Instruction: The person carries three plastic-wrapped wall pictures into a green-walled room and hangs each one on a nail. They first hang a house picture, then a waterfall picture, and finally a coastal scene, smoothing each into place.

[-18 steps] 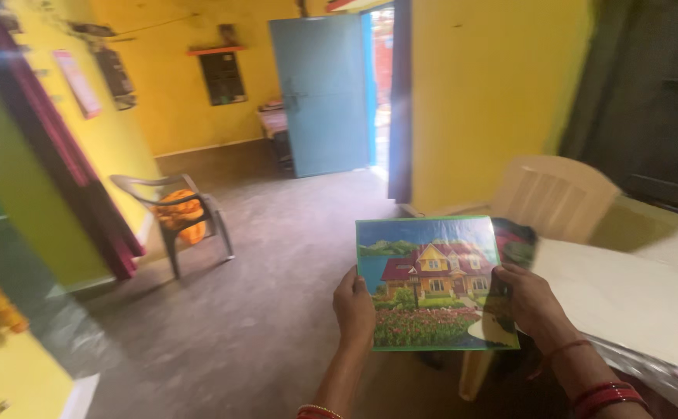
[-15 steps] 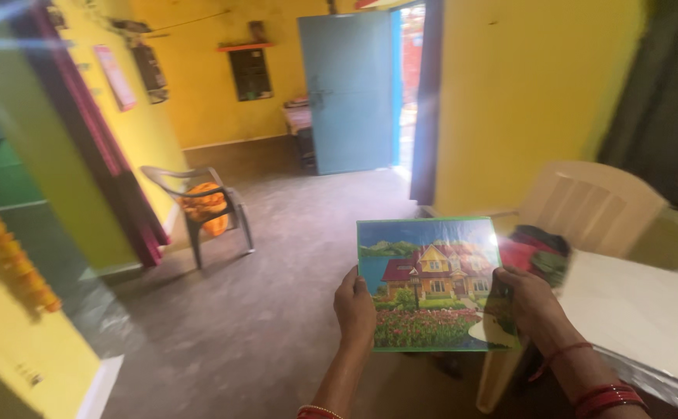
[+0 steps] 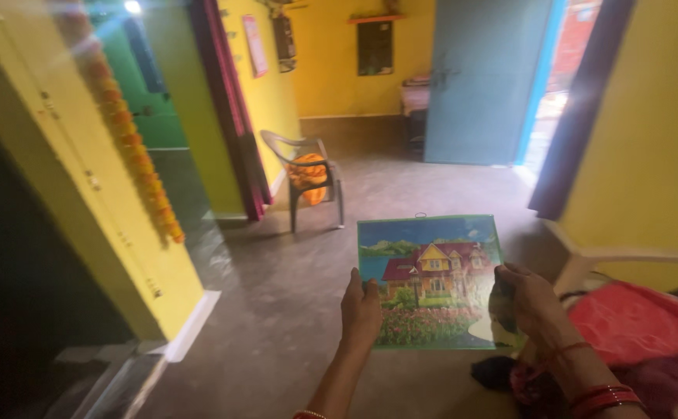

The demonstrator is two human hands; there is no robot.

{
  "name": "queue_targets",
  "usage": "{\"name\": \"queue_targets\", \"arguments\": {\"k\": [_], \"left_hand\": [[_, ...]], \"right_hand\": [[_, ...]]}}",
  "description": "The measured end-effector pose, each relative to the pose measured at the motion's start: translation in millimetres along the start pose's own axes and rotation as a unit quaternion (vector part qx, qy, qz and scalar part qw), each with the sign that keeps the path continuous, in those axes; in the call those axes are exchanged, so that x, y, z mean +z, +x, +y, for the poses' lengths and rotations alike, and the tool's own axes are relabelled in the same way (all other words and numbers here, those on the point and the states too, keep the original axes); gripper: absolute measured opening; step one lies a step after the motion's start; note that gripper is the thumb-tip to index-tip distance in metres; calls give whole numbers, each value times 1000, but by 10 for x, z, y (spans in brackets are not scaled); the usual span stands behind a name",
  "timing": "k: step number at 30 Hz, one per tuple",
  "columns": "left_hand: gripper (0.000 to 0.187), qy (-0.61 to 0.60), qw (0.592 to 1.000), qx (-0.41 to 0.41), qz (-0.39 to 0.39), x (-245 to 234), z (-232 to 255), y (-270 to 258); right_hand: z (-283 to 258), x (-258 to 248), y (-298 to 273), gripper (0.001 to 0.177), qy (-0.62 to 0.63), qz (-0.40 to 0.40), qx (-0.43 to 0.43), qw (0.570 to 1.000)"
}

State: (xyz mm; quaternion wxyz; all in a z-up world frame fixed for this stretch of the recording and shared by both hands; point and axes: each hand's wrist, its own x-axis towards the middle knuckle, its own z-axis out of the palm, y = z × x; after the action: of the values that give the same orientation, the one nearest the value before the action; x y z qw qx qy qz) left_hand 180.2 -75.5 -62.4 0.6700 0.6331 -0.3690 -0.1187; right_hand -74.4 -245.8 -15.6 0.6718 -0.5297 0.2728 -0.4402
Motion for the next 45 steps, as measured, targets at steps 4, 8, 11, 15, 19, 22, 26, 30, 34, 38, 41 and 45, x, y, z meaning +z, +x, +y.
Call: {"name": "queue_targets", "arguments": {"k": [4,8,11,15,19,22,26,30,34,38,41,45], "left_hand": [[70,37,998,26,50,-234,-164,374],[71,34,997,2,69,-552,-214,846],[72,13,997,-35,74,-797,-255,1264],[71,38,993,4,111,-1108,-364,1831],[70,38,991,5,130,-1376,-590,2320],[70,35,988,-9,150,-1565,-732,2599],[69,24,982,8,185,-1843,-855,2979],[66,8,979,5,204,-2070,-983,3380],[65,35,974,13,222,-2245,-1242,3943],[65,94,957,60,267,-2344,-1638,4721],[68,101,953,35,282,-2369,-1930,5313],[69,85,948,34,306,-2384,-2182,6037]], "right_hand": [[217,422,561,17,7,25,70,997],[386,959,1104,21,2,51,81,995],[470,1344,1440,29,-88,-32,28,995],[467,2055,1965,32,-68,39,78,994],[524,2645,2369,32,-70,11,59,996],[617,3040,2635,31,-66,16,86,994],[748,3490,3061,32,-73,-26,86,993],[981,3879,3587,32,-49,-71,99,991],[1255,4251,4299,31,-33,-98,106,989],[1522,4605,5165,30,-54,-126,121,983],[1705,4874,5810,29,10,-146,119,982],[1815,5237,6557,30,33,-191,107,975]]}}
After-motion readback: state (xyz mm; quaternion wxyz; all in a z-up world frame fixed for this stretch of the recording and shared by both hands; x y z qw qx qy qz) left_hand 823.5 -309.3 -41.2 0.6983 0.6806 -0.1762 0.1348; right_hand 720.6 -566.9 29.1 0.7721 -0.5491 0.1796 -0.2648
